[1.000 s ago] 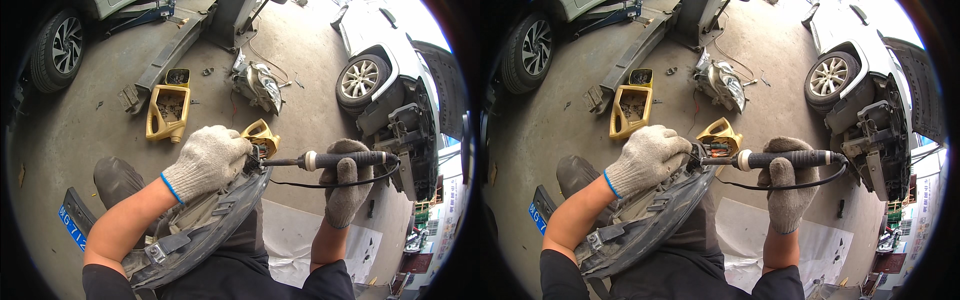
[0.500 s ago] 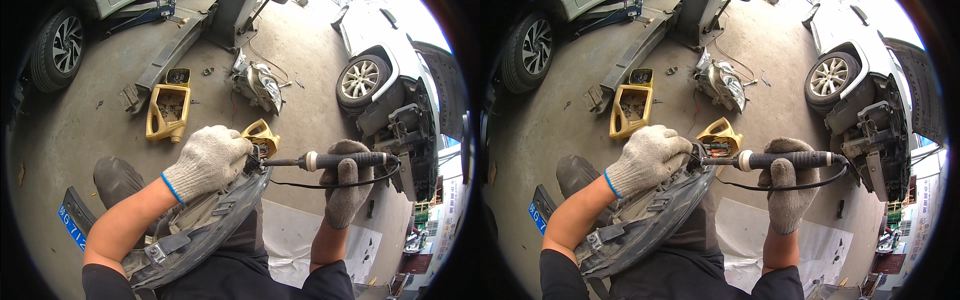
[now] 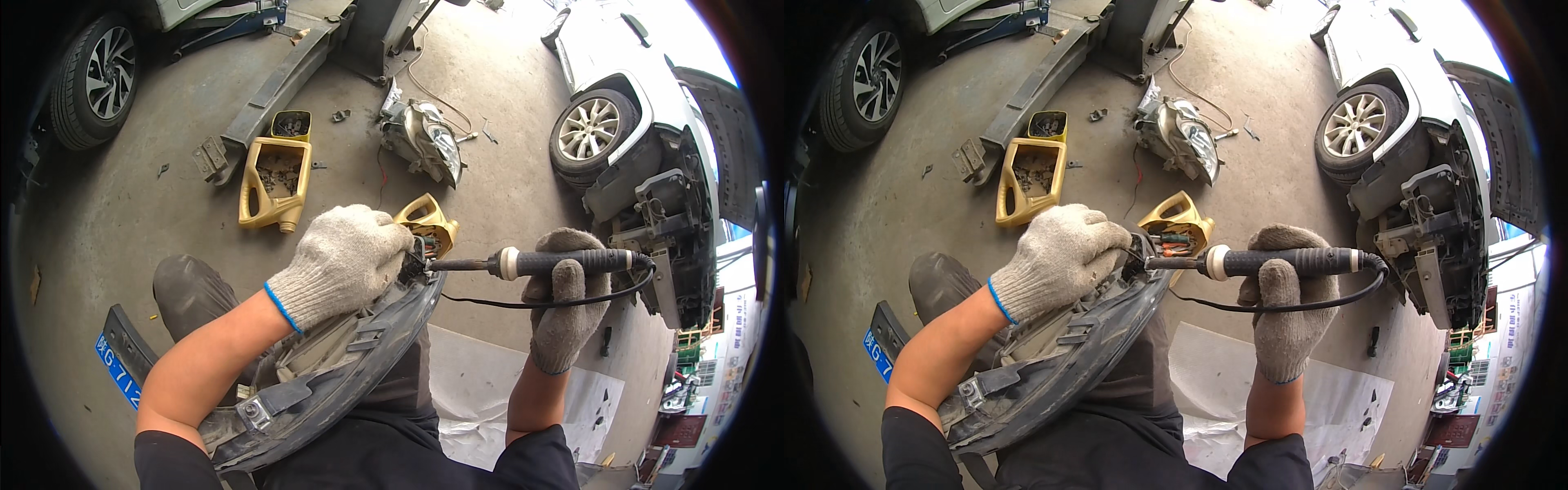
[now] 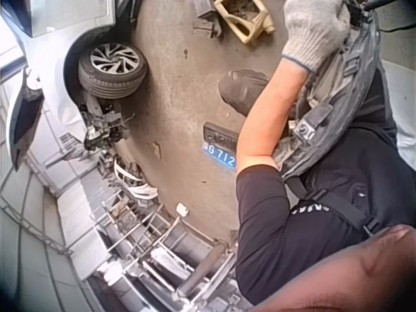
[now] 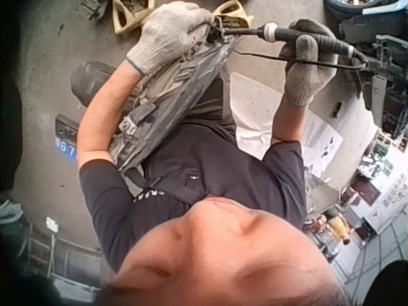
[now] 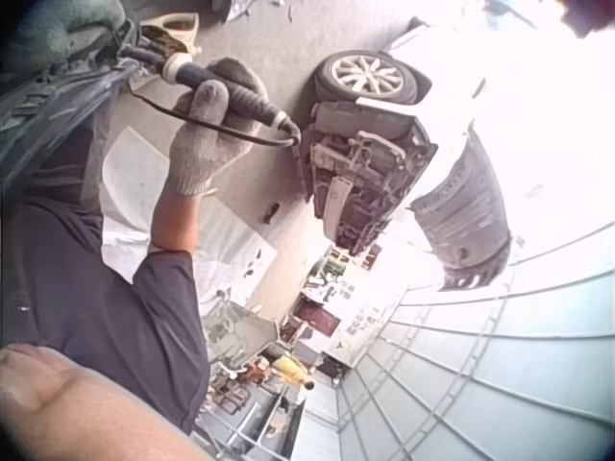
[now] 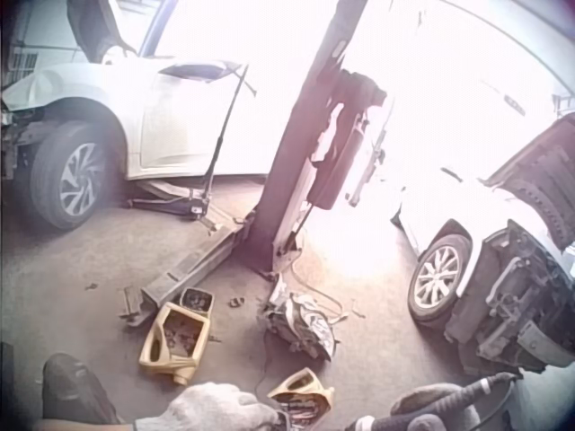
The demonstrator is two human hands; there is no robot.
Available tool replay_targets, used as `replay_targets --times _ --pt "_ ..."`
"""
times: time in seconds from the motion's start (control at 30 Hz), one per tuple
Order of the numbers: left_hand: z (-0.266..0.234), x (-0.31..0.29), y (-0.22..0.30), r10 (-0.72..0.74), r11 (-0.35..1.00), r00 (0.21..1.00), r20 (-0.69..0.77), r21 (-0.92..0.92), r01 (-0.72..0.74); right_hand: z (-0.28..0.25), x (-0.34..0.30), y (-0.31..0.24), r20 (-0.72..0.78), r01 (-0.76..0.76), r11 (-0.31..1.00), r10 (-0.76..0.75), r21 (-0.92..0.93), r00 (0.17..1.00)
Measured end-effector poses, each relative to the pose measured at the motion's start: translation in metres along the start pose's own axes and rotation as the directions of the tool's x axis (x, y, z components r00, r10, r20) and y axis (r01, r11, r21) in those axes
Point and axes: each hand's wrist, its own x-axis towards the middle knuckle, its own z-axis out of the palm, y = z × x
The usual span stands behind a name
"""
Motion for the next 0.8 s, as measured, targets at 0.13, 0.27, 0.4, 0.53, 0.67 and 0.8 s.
replay_targets --times 0.13,0.27,0.4,0.53,0.67,0.8 --pt "-0.0007 0.0002 -0.0007 -0.017 1.000 0.999 0.032 -0.004 0.017 0.0015 -0.0003 -0.0006 -0.012 0.000 1.000 0.000 -0.004 1.000" --pt "-0.0005 0.0006 -0.0005 -0.031 0.999 0.998 0.048 -0.016 0.032 0.0012 -0.0006 -0.0003 -0.013 0.006 1.000 -0.006 -0.004 1.000" --pt "-0.0003 0.0006 -0.0004 -0.039 0.999 0.998 0.053 -0.028 0.041 0.0018 -0.0004 -0.0003 -0.014 0.010 1.000 -0.010 -0.006 1.000" --pt "0.0004 0.0004 -0.0006 -0.037 0.999 0.998 0.053 -0.022 0.038 0.0010 -0.0003 0.0007 -0.010 0.014 1.000 -0.014 -0.005 1.000" --pt "0.0006 0.0009 -0.0015 -0.037 0.999 0.998 0.055 -0.037 0.039 0.0012 -0.0006 0.0011 -0.018 0.010 1.000 -0.010 -0.010 1.000" --pt "0.0007 0.0005 -0.0015 -0.041 0.997 0.998 0.053 -0.058 0.044 0.0010 -0.0004 0.0014 -0.016 0.008 1.000 -0.008 -0.005 1.000"
